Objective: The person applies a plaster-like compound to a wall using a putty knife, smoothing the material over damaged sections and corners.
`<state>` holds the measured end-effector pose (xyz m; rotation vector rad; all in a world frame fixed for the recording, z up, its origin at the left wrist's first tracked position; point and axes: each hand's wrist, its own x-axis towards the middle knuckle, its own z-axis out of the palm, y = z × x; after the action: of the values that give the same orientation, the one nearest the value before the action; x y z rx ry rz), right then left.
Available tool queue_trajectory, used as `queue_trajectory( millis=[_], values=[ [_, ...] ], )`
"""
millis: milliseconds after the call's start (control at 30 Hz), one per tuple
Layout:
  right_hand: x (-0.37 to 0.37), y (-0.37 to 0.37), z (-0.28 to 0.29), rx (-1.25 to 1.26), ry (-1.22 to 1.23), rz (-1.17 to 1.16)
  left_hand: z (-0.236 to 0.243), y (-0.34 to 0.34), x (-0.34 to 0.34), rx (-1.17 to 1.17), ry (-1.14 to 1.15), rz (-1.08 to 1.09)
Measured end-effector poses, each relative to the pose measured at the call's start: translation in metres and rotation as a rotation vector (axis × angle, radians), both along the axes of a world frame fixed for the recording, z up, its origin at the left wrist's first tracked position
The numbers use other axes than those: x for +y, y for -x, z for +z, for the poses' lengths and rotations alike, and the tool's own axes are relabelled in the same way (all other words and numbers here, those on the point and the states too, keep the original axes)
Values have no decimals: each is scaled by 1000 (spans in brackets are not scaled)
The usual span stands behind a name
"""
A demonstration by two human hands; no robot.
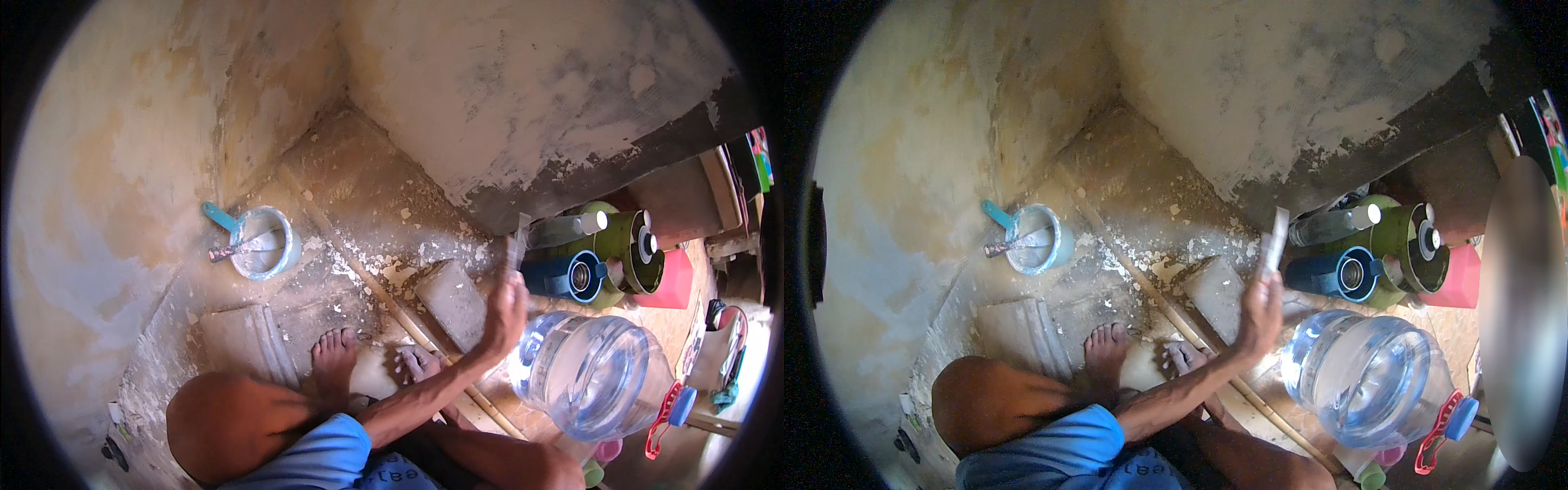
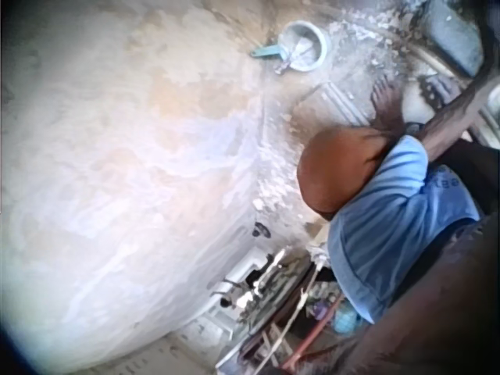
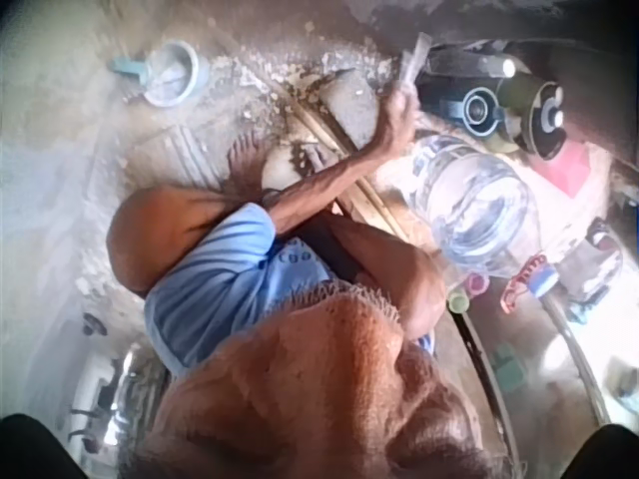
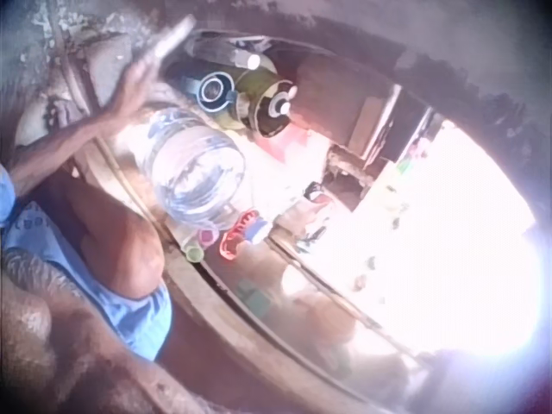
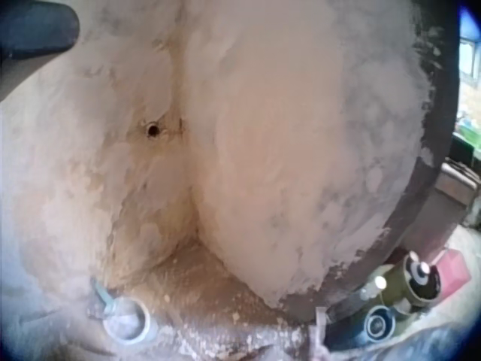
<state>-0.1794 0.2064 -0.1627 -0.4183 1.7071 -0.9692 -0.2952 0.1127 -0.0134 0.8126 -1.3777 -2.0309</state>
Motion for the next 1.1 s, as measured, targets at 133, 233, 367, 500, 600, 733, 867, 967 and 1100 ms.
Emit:
queue_trajectory(
  millis=[133, 233, 367, 500, 600, 733, 867, 967, 1100],
  values=[
    [-7, -6, 10, -98, 108, -70, -26, 4, -57, -59, 262, 223],
    [-9, -13, 8, -147, 169, -109, -30, 36, -68, -46, 422, 213],
    [-6, -13, 10, -253, 230, -198, -9, 35, -15, 110, 551, 180],
    [-4, -7, 8, -221, 279, -255, 13, -10, -1, 319, -456, 254],
    [5, 0, -6, 161, 233, -175, 17, -30, -42, 605, -695, 124],
    [-9, 36, 45, -82, 267, -142, 37, -32, -72, 555, -664, 144],
    [-39, 55, 96, -279, 355, -196, 37, -44, -164, 362, -207, -73],
    [-54, 62, 119, -224, 355, -124, 95, -94, -248, 17, 327, -374],
    [-103, 83, 173, 45, 395, 79, 126, -168, -322, 14, 306, -194]
  ],
)
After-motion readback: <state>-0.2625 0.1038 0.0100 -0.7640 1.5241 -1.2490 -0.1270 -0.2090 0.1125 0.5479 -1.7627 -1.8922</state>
